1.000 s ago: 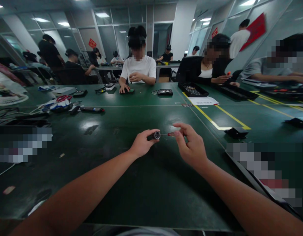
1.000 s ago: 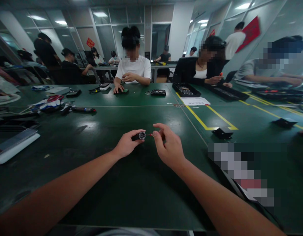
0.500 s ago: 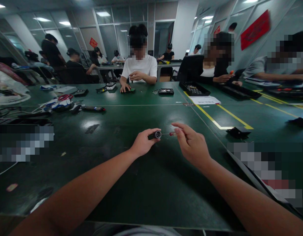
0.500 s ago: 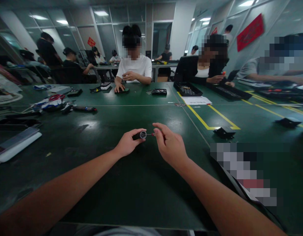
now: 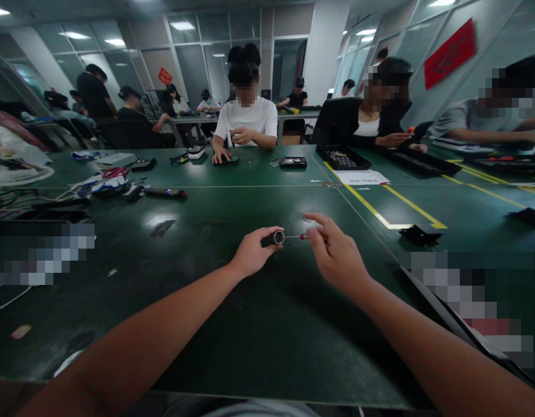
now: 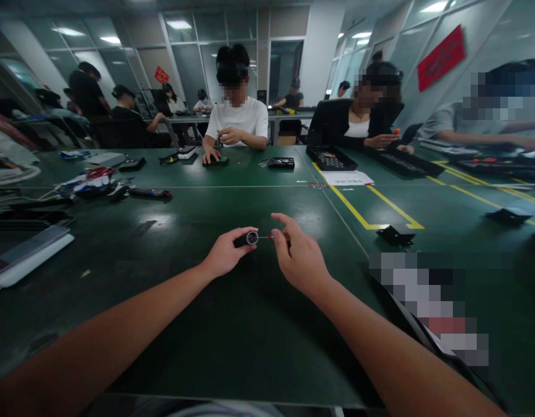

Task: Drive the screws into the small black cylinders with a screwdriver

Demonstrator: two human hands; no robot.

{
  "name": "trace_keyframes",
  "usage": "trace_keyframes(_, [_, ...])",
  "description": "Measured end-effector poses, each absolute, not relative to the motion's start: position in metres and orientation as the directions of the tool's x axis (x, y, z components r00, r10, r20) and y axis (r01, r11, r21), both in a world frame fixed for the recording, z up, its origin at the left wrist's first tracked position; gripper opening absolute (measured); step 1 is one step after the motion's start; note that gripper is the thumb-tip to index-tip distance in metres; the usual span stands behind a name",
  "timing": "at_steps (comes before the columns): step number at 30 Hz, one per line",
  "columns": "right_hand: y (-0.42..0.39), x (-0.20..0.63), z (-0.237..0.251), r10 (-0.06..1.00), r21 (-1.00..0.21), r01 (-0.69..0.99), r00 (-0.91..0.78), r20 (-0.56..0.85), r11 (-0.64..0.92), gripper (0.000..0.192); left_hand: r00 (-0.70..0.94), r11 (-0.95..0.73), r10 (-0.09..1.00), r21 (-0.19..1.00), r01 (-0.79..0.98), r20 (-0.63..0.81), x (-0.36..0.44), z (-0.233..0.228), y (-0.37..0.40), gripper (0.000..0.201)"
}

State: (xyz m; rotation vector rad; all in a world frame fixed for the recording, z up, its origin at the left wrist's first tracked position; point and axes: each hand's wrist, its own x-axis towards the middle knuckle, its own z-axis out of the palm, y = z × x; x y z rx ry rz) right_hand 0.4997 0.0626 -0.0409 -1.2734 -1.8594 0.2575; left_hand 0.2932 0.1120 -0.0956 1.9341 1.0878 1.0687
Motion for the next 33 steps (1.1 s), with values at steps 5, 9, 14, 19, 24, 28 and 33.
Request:
trace_keyframes(5, [0.0628,0.5007,-0.0411,0.844,-0.591,0.644,-0.171,0.509,0.487,0.032,0.308,-0.414,0.897,0.845,0.339,0.317,0.2938,-0.0969,0.1129,0.042])
trace_keyframes(9, [0.0593,0.4993,-0.0375,0.867,-0.596,0.662,-0.177,0.465,0.455,0.039,0.314,-0.42,0.894,0.84,0.344,0.319,0.2953,-0.098,0.1134,0.042])
trace_keyframes(14, [0.0587,0.4978,-0.038,0.868,-0.585,0.681,-0.155,0.471,0.439,0.035,0.305,-0.427,0.893,0.839,0.337,0.332,0.295,-0.0988,0.1146,0.042])
trace_keyframes(19, [0.0621,0.4982,-0.0433,0.864,-0.609,0.667,-0.11,0.491,0.431,0.021,0.305,-0.427,0.892,0.843,0.327,0.334,0.2945,-0.0988,0.1149,0.042])
trace_keyframes(24, [0.0641,0.4987,-0.0427,0.847,-0.607,0.657,-0.094,0.523,0.448,0.015,0.303,-0.418,0.897,0.842,0.341,0.322,0.2958,-0.096,0.1132,0.042])
trace_keyframes(28, [0.0644,0.5007,-0.0387,0.869,-0.6,0.683,-0.105,0.484,0.416,0.025,0.309,-0.416,0.897,0.841,0.346,0.317,0.2953,-0.0946,0.1121,0.042])
trace_keyframes(33, [0.0621,0.4998,-0.0374,0.87,-0.582,0.703,-0.109,0.481,0.409,0.035,0.317,-0.413,0.897,0.838,0.357,0.307,0.2935,-0.0953,0.112,0.042])
